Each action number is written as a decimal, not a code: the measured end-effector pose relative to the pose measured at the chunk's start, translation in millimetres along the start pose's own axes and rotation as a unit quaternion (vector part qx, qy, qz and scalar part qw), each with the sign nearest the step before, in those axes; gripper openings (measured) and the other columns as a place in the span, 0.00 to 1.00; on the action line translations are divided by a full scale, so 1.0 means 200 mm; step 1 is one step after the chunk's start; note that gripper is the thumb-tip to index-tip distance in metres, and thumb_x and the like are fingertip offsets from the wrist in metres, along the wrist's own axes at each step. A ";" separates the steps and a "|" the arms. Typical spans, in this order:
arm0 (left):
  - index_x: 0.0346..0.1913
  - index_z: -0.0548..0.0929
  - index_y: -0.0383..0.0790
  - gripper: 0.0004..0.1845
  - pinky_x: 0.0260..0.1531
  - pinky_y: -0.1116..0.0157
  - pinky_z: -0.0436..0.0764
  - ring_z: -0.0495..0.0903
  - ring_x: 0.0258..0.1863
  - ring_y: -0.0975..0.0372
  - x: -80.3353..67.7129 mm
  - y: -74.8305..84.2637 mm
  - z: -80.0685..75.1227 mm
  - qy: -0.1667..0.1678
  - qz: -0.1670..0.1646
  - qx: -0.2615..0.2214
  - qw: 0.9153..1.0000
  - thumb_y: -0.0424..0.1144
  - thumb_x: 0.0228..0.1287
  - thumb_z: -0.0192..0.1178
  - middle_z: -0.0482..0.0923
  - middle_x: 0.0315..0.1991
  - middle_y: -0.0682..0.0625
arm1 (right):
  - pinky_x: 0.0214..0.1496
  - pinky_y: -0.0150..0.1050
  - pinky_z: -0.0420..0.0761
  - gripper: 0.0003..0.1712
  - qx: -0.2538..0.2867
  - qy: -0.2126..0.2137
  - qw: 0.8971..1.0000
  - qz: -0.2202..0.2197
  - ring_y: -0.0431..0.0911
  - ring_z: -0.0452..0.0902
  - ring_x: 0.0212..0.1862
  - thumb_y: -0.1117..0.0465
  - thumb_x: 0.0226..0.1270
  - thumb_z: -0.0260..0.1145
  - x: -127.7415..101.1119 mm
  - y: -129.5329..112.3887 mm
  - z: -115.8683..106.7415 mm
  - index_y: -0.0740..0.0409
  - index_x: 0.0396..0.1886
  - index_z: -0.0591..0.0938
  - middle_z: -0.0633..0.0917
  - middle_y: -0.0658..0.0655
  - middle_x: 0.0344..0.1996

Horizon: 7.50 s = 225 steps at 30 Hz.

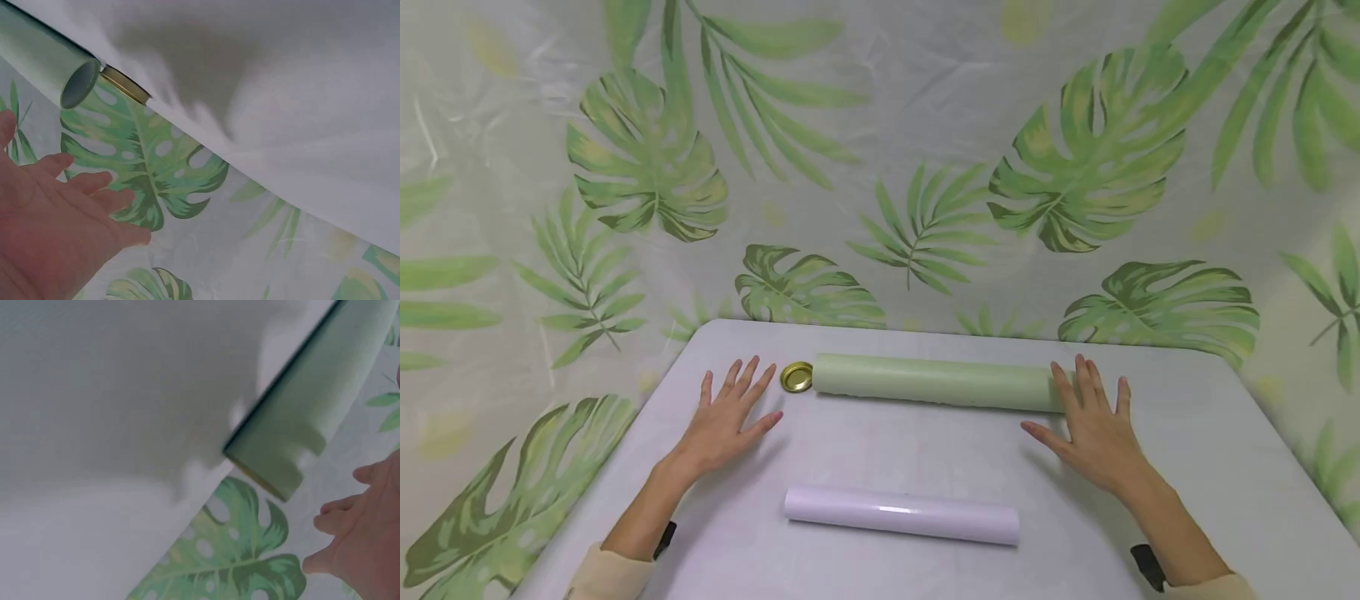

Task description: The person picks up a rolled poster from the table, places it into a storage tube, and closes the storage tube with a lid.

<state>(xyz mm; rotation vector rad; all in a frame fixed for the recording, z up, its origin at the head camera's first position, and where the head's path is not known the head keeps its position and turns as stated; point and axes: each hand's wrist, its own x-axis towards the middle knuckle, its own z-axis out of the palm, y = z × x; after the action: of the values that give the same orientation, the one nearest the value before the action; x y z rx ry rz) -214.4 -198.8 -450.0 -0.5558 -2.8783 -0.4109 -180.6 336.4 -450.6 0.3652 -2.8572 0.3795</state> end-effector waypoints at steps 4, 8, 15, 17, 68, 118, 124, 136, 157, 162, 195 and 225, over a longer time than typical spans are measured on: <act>0.83 0.57 0.48 0.42 0.76 0.30 0.38 0.49 0.83 0.39 0.00 0.02 0.00 -0.005 0.009 -0.006 1.000 0.61 0.74 0.56 0.50 0.84 0.40 | 0.76 0.75 0.24 0.58 0.010 -0.008 1.000 -0.002 0.67 0.34 0.84 0.34 0.72 0.62 0.05 -0.03 0.03 0.59 0.85 0.47 0.42 0.75 0.82; 0.83 0.57 0.49 0.42 0.77 0.30 0.38 0.48 0.83 0.40 -0.01 0.04 -0.01 -0.002 0.013 -0.013 1.000 0.61 0.74 0.56 0.50 0.84 0.40 | 0.76 0.76 0.27 0.58 0.009 -0.013 1.000 -0.004 0.68 0.36 0.84 0.33 0.72 0.62 0.09 -0.06 0.07 0.59 0.85 0.48 0.44 0.75 0.82; 0.84 0.53 0.50 0.42 0.76 0.30 0.38 0.45 0.84 0.41 -0.02 0.05 0.01 -0.017 0.020 -0.023 0.999 0.61 0.76 0.54 0.46 0.85 0.42 | 0.75 0.79 0.30 0.58 0.004 -0.019 1.000 -0.010 0.71 0.39 0.83 0.31 0.71 0.62 0.14 -0.09 0.11 0.59 0.85 0.50 0.48 0.78 0.80; 0.84 0.54 0.50 0.42 0.76 0.30 0.38 0.45 0.84 0.41 -0.02 0.06 0.01 -0.017 0.020 -0.026 0.999 0.61 0.76 0.55 0.45 0.85 0.42 | 0.75 0.79 0.30 0.58 0.005 -0.020 1.000 -0.014 0.71 0.39 0.82 0.32 0.71 0.62 0.15 -0.11 0.12 0.60 0.85 0.50 0.49 0.79 0.80; 0.84 0.54 0.55 0.39 0.78 0.33 0.43 0.54 0.82 0.44 -0.11 0.35 0.07 -0.155 0.156 -0.116 0.969 0.64 0.78 0.50 0.52 0.84 0.44 | 0.73 0.81 0.41 0.55 -0.044 -0.021 0.998 -0.033 0.73 0.48 0.80 0.30 0.67 0.65 0.34 -0.13 0.23 0.60 0.81 0.61 0.60 0.75 0.78; 0.71 0.76 0.48 0.26 0.48 0.69 0.76 0.82 0.55 0.65 -0.22 0.50 0.15 -0.047 0.272 -0.016 0.961 0.48 0.74 0.62 0.84 0.58 0.58 | 0.64 0.74 0.65 0.49 -0.052 -0.022 0.998 -0.031 0.67 0.75 0.61 0.29 0.59 0.72 0.39 -0.12 0.24 0.54 0.71 0.74 0.80 0.70 0.60; 0.71 0.77 0.48 0.26 0.48 0.68 0.77 0.83 0.55 0.64 -0.21 0.45 0.12 -0.024 0.273 -0.056 0.960 0.47 0.74 0.64 0.84 0.57 0.57 | 0.63 0.71 0.68 0.47 -0.033 0.000 0.998 -0.055 0.68 0.75 0.59 0.33 0.57 0.76 0.40 -0.09 0.23 0.56 0.69 0.76 0.81 0.70 0.56; 0.69 0.81 0.50 0.26 0.45 0.66 0.79 0.84 0.52 0.64 -0.26 0.25 0.03 0.016 0.228 -0.105 0.968 0.43 0.69 0.69 0.86 0.54 0.56 | 0.57 0.70 0.71 0.45 -0.051 0.095 0.990 -0.091 0.67 0.76 0.56 0.38 0.50 0.80 0.37 -0.05 0.16 0.50 0.67 0.79 0.83 0.69 0.51; 0.64 0.86 0.49 0.26 0.47 0.55 0.85 0.87 0.47 0.58 -0.38 -0.07 -0.18 0.065 0.125 -0.085 0.986 0.37 0.61 0.73 0.89 0.50 0.53 | 0.52 0.69 0.70 0.48 -0.058 0.138 0.981 -0.127 0.66 0.76 0.54 0.38 0.41 0.83 0.16 0.17 -0.06 0.45 0.66 0.79 0.82 0.65 0.49; 0.63 0.86 0.45 0.24 0.45 0.55 0.86 0.89 0.46 0.57 -0.38 -0.15 -0.20 0.065 0.121 -0.095 0.986 0.36 0.62 0.72 0.89 0.49 0.51 | 0.52 0.70 0.70 0.49 -0.059 0.146 0.980 -0.118 0.66 0.77 0.53 0.40 0.36 0.85 0.11 0.22 -0.09 0.45 0.65 0.80 0.83 0.65 0.48; 0.61 0.87 0.45 0.23 0.45 0.55 0.85 0.88 0.47 0.55 -0.22 -0.20 -0.19 0.083 0.136 -0.113 0.981 0.36 0.62 0.73 0.89 0.50 0.50 | 0.51 0.67 0.69 0.49 -0.027 0.151 0.978 -0.141 0.65 0.77 0.52 0.44 0.36 0.85 0.04 0.18 -0.02 0.43 0.66 0.81 0.83 0.63 0.48; 0.62 0.86 0.47 0.21 0.50 0.57 0.84 0.87 0.51 0.57 -0.13 -0.11 -0.23 0.033 0.169 -0.174 0.970 0.34 0.66 0.69 0.89 0.53 0.52 | 0.55 0.66 0.68 0.49 0.008 0.119 0.977 -0.175 0.63 0.76 0.54 0.47 0.42 0.85 0.07 0.04 0.03 0.42 0.69 0.79 0.82 0.59 0.50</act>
<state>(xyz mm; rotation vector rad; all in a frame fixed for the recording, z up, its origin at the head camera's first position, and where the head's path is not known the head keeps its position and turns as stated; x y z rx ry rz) -193.8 -240.4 -417.4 -1.0452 -2.5853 -0.8634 -197.7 339.6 -454.9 0.7560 -2.4934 0.3514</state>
